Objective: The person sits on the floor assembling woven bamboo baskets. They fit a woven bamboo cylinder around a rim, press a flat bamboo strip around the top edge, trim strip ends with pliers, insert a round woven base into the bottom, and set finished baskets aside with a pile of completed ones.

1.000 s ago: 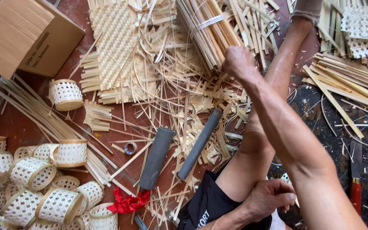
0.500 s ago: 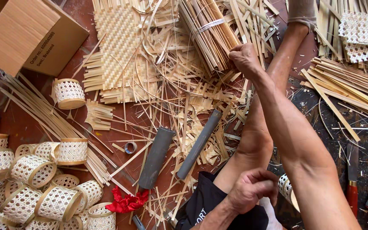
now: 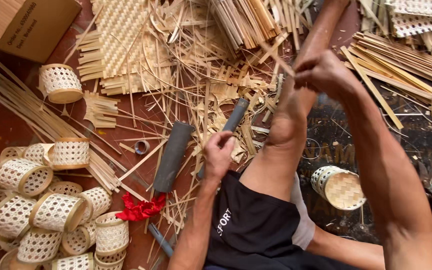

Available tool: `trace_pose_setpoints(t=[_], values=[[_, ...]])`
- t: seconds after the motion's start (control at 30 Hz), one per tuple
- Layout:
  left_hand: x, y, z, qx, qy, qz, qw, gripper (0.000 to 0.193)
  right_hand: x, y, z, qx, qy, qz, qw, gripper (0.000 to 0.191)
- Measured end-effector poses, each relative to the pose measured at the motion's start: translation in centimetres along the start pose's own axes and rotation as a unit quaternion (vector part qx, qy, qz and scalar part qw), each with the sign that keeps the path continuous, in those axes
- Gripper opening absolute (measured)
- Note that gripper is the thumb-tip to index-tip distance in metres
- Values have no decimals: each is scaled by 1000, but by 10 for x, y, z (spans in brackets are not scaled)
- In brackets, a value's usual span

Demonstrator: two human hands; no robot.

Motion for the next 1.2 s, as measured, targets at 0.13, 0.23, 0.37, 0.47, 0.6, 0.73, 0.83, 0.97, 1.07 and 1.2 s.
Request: trace_pose_setpoints(t=[0.13, 0.23, 0.37, 0.47, 0.6, 0.73, 0.83, 0.97, 1.07, 1.2], values=[[-32, -11, 13, -304, -125, -32, 944, 60, 79, -9, -26, -114, 25, -22, 993, 17], [-44, -25, 12, -317, -148, 27, 936, 67, 135, -33, -47, -188, 99, -89, 973, 20], [-45, -24, -4, -349, -156, 20, 924, 68, 197, -77, -80, -214, 189, -144, 947, 21], [-17, -10, -30, -240, -225, -37, 943, 52, 222, -113, -98, -254, 205, -145, 934, 19], [45, -11, -67, 316, 13, 226, 922, 39, 248, -167, -107, -251, 123, -42, 959, 20], [75, -16, -113, 433, 0, 269, 860, 28, 284, -186, -112, -306, 143, -79, 938, 15], [83, -27, -147, 446, -72, 290, 844, 28, 317, -170, -125, -225, 264, -237, 908, 15], [92, -36, -191, 450, -228, 280, 816, 27, 372, -141, -176, -137, 283, -408, 857, 21], [100, -58, -206, 394, -301, 262, 828, 15, 415, -110, -245, -254, 87, -428, 863, 27], [99, -117, -199, 320, -322, 257, 853, 20, 455, -31, -326, -257, 14, -534, 805, 23]])
Point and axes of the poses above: each hand's wrist, its own x-axis away from the middle knuckle, its own y-axis out of the back of the hand, z = x × y, the point moved 2 cm from there along -x, towards the middle knuckle, and after that the axes turned 12 degrees about -x, right-handed, at the moved point
